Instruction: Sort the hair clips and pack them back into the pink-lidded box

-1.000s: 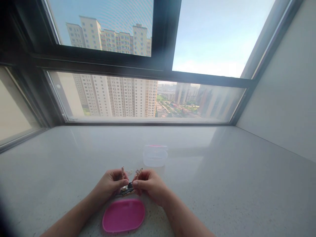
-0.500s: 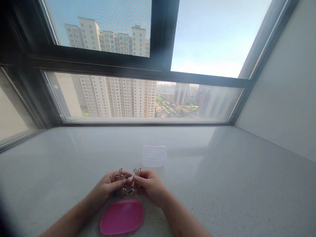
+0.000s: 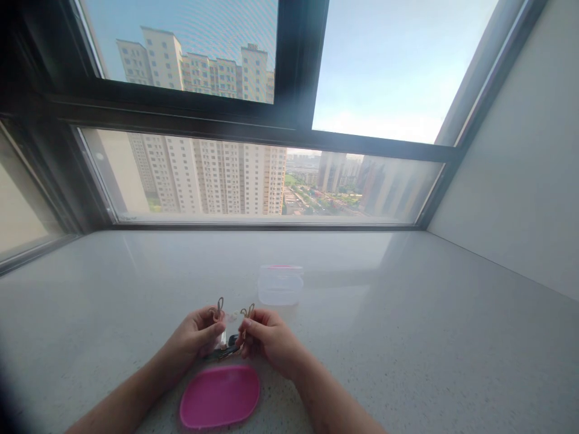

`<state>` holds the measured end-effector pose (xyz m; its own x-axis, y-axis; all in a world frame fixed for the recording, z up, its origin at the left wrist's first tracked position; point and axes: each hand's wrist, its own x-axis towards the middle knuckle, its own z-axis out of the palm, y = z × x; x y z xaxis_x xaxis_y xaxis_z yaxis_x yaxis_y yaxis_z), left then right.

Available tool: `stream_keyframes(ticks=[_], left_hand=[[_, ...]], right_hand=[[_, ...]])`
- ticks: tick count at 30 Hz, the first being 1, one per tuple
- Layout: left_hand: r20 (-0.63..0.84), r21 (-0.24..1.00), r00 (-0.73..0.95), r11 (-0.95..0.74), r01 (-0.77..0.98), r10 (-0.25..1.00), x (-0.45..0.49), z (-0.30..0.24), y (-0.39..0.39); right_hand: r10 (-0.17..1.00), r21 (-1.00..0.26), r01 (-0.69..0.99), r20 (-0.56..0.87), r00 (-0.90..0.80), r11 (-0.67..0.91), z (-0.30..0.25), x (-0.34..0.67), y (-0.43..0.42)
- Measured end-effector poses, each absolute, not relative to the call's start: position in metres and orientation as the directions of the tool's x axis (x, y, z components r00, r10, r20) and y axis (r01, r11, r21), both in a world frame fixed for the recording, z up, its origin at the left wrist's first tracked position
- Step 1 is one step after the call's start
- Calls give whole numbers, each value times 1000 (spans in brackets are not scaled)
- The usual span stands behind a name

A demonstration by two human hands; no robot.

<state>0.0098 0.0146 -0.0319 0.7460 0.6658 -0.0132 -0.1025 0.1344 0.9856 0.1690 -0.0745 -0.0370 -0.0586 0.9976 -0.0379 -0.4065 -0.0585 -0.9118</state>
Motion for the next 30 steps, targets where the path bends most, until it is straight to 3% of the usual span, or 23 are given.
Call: stream_keyframes(ticks=[11, 22, 30], left_hand=[[-18, 993, 734, 98, -66, 679, 9, -27, 12], [7, 991, 729, 94, -98, 684, 9, -32, 13], [-47, 971, 728, 203, -128, 684, 10, -35, 15]], right_hand=[[998, -898, -440, 10, -62, -18, -38, 170, -75], [979, -950, -249, 159, 128, 186, -37, 159, -76], [964, -954, -201, 184, 191, 222, -32, 159, -77]])
